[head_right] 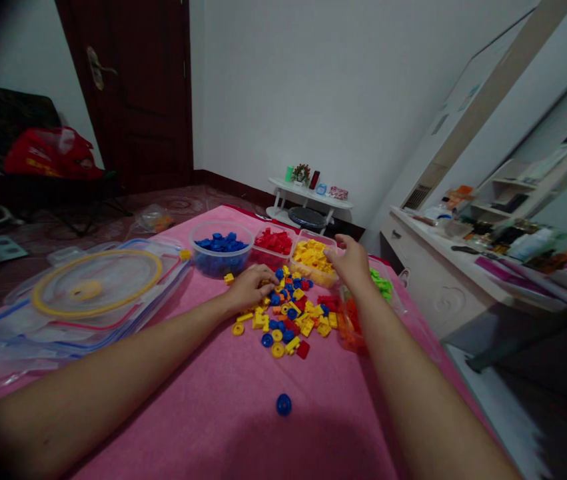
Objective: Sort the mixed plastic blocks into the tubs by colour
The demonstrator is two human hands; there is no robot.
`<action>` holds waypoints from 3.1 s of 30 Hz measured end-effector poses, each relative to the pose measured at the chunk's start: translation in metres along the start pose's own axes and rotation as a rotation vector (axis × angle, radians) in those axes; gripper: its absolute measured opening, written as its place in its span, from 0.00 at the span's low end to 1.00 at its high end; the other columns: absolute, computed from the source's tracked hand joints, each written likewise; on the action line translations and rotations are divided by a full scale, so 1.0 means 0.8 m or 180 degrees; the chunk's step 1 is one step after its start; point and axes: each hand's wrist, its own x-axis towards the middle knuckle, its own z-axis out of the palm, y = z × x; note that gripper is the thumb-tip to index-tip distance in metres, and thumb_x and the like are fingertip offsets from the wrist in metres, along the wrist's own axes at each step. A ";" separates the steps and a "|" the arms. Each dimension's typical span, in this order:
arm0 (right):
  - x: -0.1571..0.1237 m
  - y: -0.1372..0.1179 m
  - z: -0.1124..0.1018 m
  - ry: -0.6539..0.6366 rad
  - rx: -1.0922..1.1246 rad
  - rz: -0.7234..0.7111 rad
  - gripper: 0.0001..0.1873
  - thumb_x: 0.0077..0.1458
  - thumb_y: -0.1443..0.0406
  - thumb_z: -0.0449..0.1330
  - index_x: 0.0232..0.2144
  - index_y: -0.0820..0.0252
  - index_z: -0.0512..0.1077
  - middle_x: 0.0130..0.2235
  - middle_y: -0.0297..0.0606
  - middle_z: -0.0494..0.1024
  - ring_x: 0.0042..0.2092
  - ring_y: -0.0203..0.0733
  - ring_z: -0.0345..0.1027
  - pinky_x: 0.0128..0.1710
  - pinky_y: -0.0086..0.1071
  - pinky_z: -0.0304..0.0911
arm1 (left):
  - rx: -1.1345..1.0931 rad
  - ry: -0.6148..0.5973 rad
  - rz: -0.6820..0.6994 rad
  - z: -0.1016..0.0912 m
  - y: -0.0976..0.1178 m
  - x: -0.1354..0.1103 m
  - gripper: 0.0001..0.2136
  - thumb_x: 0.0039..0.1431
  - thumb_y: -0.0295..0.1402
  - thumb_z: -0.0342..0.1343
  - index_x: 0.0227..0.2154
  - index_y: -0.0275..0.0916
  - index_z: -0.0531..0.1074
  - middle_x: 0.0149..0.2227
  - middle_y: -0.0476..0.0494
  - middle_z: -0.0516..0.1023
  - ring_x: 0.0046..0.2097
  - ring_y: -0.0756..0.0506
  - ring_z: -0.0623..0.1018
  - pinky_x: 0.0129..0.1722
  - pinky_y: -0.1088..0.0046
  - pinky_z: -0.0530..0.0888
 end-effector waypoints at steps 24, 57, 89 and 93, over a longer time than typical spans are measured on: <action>-0.111 0.002 0.043 -0.1181 -0.0879 -0.0834 0.19 0.49 0.71 0.55 0.43 0.59 0.75 0.45 0.40 0.77 0.47 0.41 0.68 0.48 0.31 0.58 | 0.0664 -0.0677 0.0605 -0.018 0.034 -0.012 0.12 0.54 0.37 0.56 0.41 0.43 0.77 0.38 0.43 0.74 0.44 0.44 0.69 0.45 0.69 0.65; -0.117 -0.026 0.045 -0.0842 -0.0490 -0.0582 0.12 0.46 0.72 0.53 0.32 0.59 0.74 0.35 0.38 0.78 0.37 0.40 0.69 0.38 0.29 0.60 | -0.3790 -0.0747 -0.2484 -0.039 0.069 0.014 0.10 0.50 0.27 0.53 0.37 0.33 0.71 0.27 0.46 0.75 0.24 0.54 0.74 0.24 0.83 0.70; -0.126 -0.043 0.042 -0.1302 -0.1082 -0.0734 0.12 0.51 0.70 0.55 0.35 0.55 0.76 0.39 0.38 0.78 0.42 0.41 0.70 0.38 0.29 0.58 | 0.0438 -0.0195 -0.0099 -0.089 0.055 0.031 0.12 0.52 0.28 0.51 0.37 0.39 0.78 0.35 0.44 0.80 0.36 0.47 0.77 0.39 0.73 0.70; -0.134 -0.046 0.051 -0.1448 -0.1465 -0.0610 0.08 0.49 0.67 0.59 0.34 0.53 0.74 0.37 0.37 0.78 0.41 0.43 0.70 0.33 0.29 0.55 | 0.0944 -0.0934 -0.0287 -0.054 0.067 0.016 0.11 0.50 0.30 0.52 0.34 0.40 0.79 0.34 0.40 0.80 0.36 0.43 0.77 0.34 0.72 0.70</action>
